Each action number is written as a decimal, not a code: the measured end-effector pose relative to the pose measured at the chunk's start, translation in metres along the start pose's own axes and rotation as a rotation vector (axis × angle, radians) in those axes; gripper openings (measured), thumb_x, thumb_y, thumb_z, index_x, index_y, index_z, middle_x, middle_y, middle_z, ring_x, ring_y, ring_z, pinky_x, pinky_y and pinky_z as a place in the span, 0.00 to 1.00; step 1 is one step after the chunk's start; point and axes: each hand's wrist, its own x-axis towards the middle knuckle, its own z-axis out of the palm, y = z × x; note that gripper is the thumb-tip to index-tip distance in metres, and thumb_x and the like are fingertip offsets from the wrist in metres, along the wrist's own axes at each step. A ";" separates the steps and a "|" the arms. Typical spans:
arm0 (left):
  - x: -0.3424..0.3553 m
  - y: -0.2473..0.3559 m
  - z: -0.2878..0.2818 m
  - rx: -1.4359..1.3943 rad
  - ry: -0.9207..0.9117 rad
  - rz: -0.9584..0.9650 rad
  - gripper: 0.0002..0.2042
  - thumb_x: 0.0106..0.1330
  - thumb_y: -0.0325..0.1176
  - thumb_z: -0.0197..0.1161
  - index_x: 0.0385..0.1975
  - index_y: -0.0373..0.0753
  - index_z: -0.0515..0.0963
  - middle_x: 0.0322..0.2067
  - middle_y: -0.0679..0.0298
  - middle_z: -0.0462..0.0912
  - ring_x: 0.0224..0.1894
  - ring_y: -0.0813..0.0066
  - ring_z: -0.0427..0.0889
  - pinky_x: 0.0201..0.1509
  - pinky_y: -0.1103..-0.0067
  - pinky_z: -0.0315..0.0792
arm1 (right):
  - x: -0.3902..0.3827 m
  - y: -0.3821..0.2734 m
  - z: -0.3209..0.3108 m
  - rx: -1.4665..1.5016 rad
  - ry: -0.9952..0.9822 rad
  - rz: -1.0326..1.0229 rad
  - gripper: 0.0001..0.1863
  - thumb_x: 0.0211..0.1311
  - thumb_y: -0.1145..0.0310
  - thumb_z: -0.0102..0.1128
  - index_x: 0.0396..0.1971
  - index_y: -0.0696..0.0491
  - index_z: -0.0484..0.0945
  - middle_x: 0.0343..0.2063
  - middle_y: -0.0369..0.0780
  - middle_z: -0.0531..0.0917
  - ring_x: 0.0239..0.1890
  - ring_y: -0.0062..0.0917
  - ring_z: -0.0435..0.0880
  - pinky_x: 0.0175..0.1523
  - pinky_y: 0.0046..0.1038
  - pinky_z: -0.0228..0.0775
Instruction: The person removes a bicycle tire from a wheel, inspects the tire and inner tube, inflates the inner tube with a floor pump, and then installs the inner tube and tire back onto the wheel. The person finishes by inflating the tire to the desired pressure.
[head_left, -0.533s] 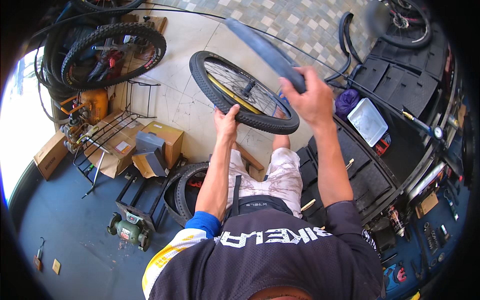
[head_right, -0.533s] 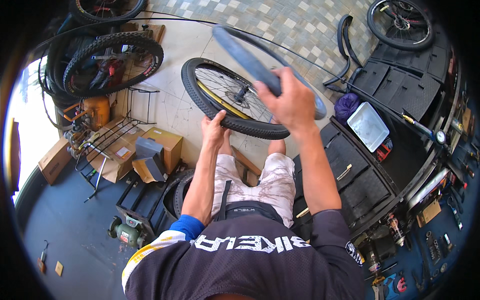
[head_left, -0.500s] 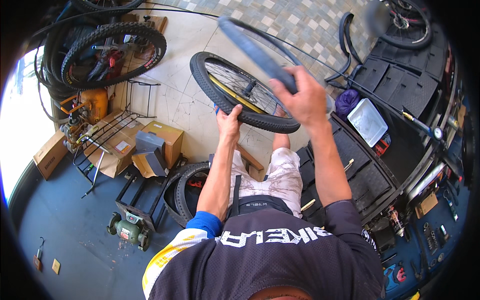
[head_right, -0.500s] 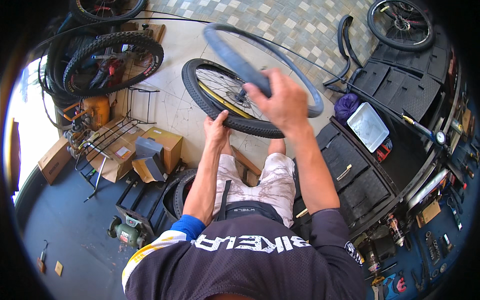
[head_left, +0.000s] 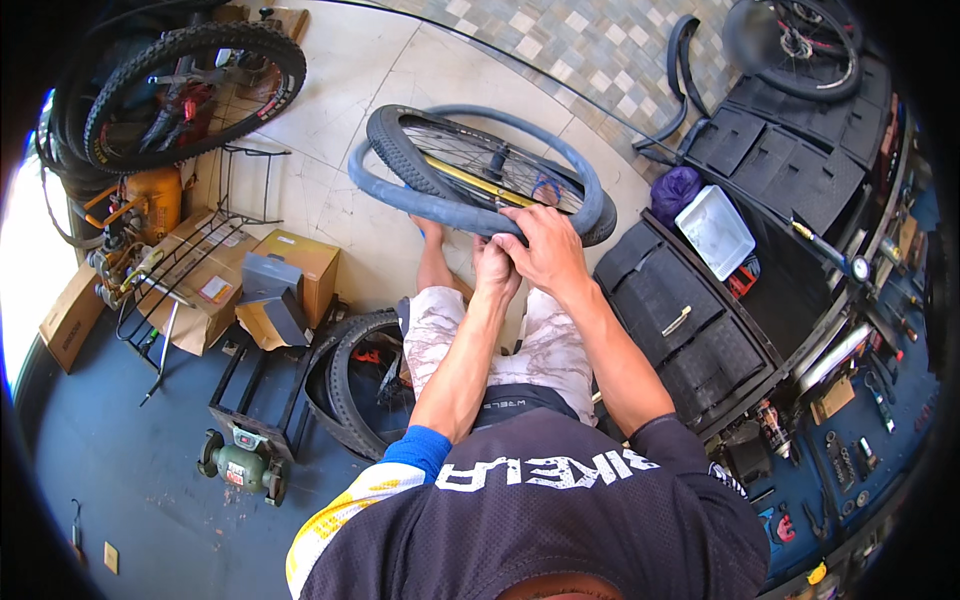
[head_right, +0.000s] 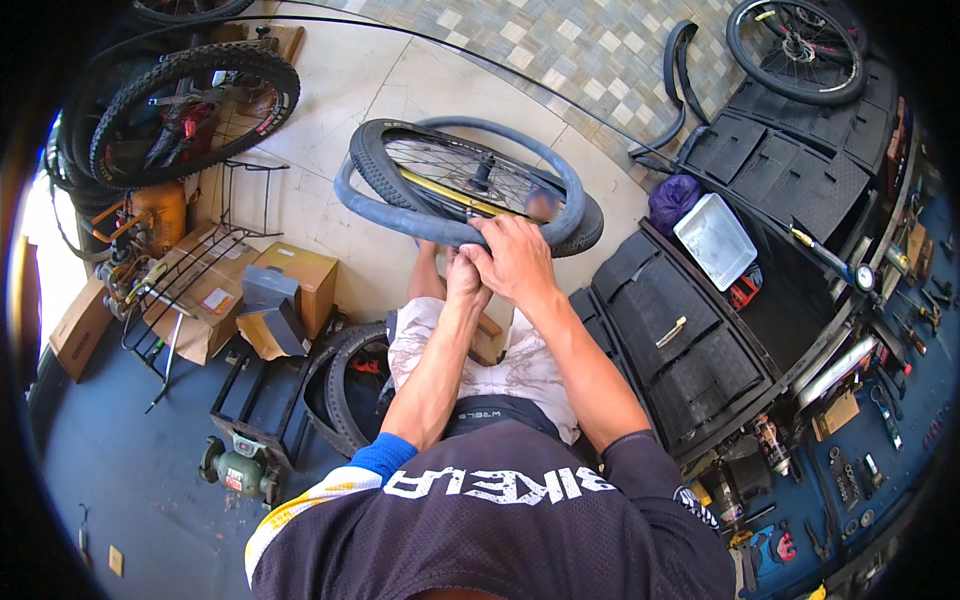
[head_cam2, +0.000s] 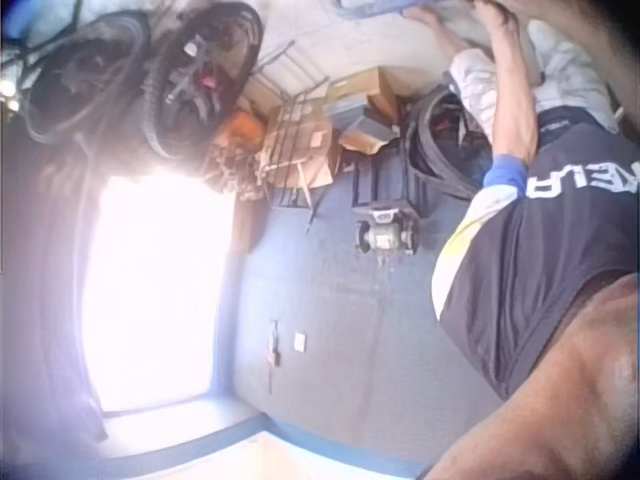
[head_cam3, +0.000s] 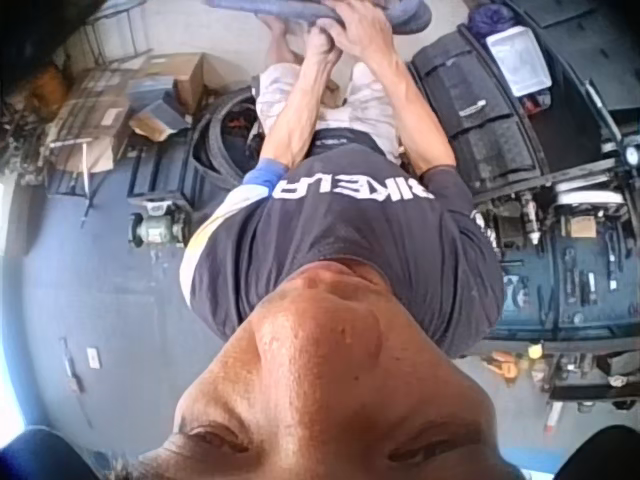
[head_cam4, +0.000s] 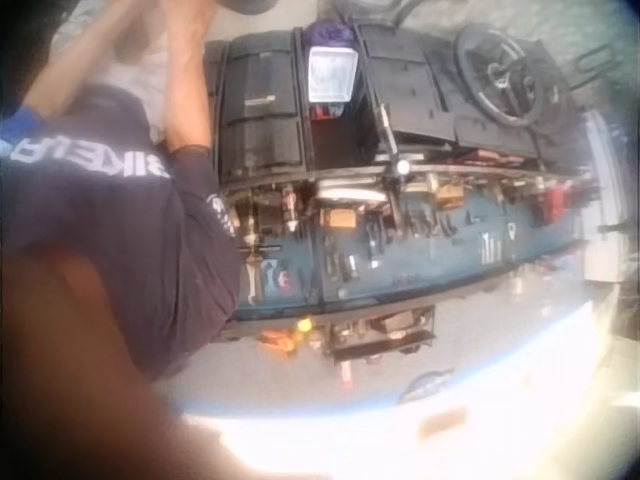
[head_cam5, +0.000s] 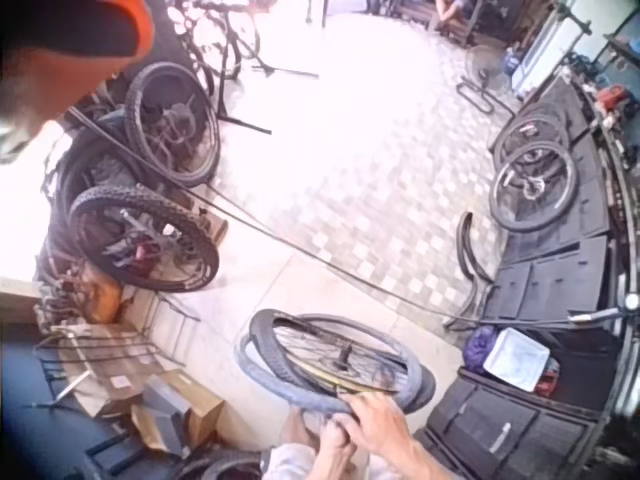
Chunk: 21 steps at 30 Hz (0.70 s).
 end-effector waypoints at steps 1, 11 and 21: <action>-0.002 -0.001 0.000 -0.007 0.008 -0.010 0.14 0.74 0.23 0.59 0.57 0.38 0.75 0.50 0.60 0.84 0.49 0.68 0.86 0.54 0.72 0.84 | 0.000 0.002 0.000 -0.002 -0.024 0.018 0.23 0.63 0.55 0.68 0.53 0.52 0.83 0.43 0.43 0.85 0.49 0.42 0.82 0.54 0.42 0.72; -0.014 0.004 0.001 -0.043 0.075 -0.015 0.14 0.70 0.18 0.62 0.53 0.37 0.77 0.46 0.63 0.86 0.46 0.71 0.87 0.53 0.74 0.84 | -0.001 0.001 0.003 0.055 -0.104 0.087 0.21 0.65 0.56 0.66 0.53 0.51 0.83 0.43 0.44 0.85 0.51 0.41 0.82 0.54 0.42 0.71; -0.023 0.009 0.006 0.003 0.106 -0.017 0.20 0.66 0.16 0.65 0.58 0.37 0.74 0.51 0.62 0.84 0.53 0.68 0.84 0.59 0.70 0.80 | 0.006 0.000 -0.022 0.341 0.128 0.224 0.21 0.69 0.55 0.65 0.50 0.57 0.84 0.44 0.50 0.86 0.48 0.48 0.84 0.54 0.41 0.76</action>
